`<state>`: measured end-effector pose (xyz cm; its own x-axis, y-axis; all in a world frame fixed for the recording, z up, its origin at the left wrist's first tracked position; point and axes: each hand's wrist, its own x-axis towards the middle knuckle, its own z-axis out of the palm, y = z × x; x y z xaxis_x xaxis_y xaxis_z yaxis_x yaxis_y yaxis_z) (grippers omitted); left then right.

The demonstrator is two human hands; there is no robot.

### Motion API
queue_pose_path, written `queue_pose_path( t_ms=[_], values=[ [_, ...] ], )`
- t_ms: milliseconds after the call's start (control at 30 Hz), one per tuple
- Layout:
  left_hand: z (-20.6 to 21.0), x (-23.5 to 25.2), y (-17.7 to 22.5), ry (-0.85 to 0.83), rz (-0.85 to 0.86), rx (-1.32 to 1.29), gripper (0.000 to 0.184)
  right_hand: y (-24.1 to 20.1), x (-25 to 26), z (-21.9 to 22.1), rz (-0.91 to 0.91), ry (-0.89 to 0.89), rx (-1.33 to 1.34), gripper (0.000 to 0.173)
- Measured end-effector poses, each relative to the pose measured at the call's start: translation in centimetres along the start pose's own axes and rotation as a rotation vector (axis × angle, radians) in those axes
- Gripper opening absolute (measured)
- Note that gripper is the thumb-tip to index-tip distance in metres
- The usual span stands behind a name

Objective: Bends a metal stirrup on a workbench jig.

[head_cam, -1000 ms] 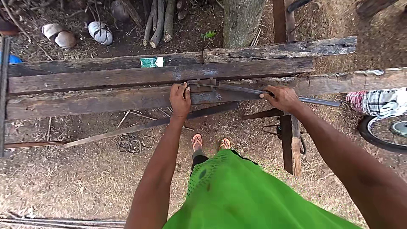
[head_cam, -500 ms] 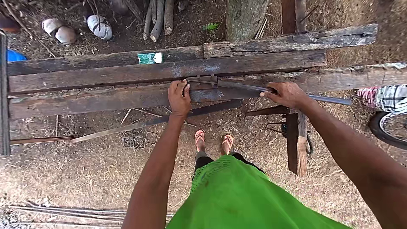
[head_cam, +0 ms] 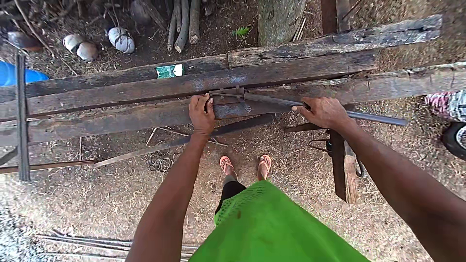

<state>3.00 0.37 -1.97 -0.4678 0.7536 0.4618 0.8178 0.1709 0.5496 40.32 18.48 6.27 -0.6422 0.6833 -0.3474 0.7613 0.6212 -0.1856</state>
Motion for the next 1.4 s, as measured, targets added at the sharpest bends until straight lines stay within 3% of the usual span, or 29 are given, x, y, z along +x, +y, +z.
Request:
queue_pose_path(
  t_ms=[267, 433, 567, 667, 800, 900, 1067, 1233, 1400],
  values=[
    [0.1, 0.0, 0.0, 0.001, 0.012, 0.008, 0.027, -1.6, -1.5, 1.0, 0.09, 0.064, -0.007, 0.074],
    [0.2, -0.1, 0.0, -0.009, -0.003, 0.037, 0.029, -5.3, -4.4, 2.5, 0.26, 0.06, 0.061, 0.071],
    [-0.4, 0.1, 0.5, -0.067, -0.004, 0.052, 0.032, -11.5, -7.9, 5.7, 0.508, 0.157, 0.15, 0.065],
    [-0.8, 0.3, 0.7, -0.113, -0.007, 0.062, 0.033, -19.1, -9.1, 8.8, 0.738, 0.263, 0.248, 0.063],
    [-0.9, 0.4, 1.0, -0.145, -0.018, 0.051, 0.034, -29.2, -8.0, 10.7, 1.001, 0.18, 0.498, 0.062],
    [-1.2, 0.6, 0.8, -0.136, 0.0, 0.051, 0.034, -29.7, -8.3, 10.3, 0.915, 0.088, 0.582, 0.06],
    [-0.6, 0.3, 0.3, -0.136, 0.025, 0.045, 0.036, -23.6, -9.9, 10.1, 0.548, -0.037, 0.549, 0.059],
    [-0.6, 0.2, 0.3, -0.102, 0.032, 0.065, 0.034, -22.1, -9.8, 13.2, 0.411, 0.123, 0.797, 0.052],
    [-0.3, -0.1, 0.0, -0.045, 0.056, 0.08, 0.032, -21.4, -9.8, 14.0, 0.368, 0.075, 1.089, 0.047]
  ],
)
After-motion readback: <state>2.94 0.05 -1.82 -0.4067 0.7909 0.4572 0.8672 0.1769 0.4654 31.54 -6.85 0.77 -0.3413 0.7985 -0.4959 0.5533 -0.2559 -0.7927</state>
